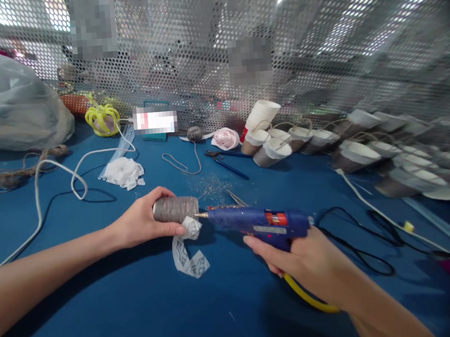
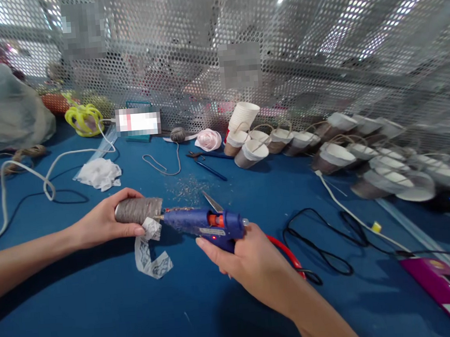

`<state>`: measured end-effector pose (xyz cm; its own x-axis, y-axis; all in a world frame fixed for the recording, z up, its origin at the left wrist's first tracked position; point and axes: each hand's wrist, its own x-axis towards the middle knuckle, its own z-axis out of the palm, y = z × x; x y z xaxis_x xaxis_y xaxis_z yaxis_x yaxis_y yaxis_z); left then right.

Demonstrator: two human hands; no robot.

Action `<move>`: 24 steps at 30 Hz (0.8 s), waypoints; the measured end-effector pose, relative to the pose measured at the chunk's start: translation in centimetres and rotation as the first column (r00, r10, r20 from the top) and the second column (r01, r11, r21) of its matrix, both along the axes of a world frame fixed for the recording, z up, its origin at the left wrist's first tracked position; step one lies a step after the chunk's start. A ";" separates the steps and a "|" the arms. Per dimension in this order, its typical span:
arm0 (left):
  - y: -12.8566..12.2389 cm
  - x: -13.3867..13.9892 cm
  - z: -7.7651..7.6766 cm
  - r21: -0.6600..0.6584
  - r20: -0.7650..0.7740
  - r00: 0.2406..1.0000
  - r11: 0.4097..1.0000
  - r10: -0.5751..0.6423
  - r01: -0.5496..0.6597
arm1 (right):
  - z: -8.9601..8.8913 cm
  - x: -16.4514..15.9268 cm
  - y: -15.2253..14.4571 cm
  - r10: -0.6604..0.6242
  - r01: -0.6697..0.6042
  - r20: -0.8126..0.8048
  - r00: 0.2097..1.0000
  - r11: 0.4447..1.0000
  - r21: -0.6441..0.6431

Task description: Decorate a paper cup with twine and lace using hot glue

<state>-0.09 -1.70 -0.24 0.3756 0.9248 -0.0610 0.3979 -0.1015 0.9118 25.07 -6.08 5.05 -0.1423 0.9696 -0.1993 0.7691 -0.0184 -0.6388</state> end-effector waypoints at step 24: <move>-0.6 0.0 0.2 0.037 0.070 0.997 0.999 -0.013 0.011 | -0.3 0.4 0.3 0.004 -0.008 -0.186 0.983 1.000 -0.019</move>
<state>-0.12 -2.30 -0.06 0.3887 0.9214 -0.0004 0.3315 -0.1395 0.9331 25.49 -5.82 4.70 -0.1846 0.9647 -0.1879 0.6371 -0.0281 -0.7703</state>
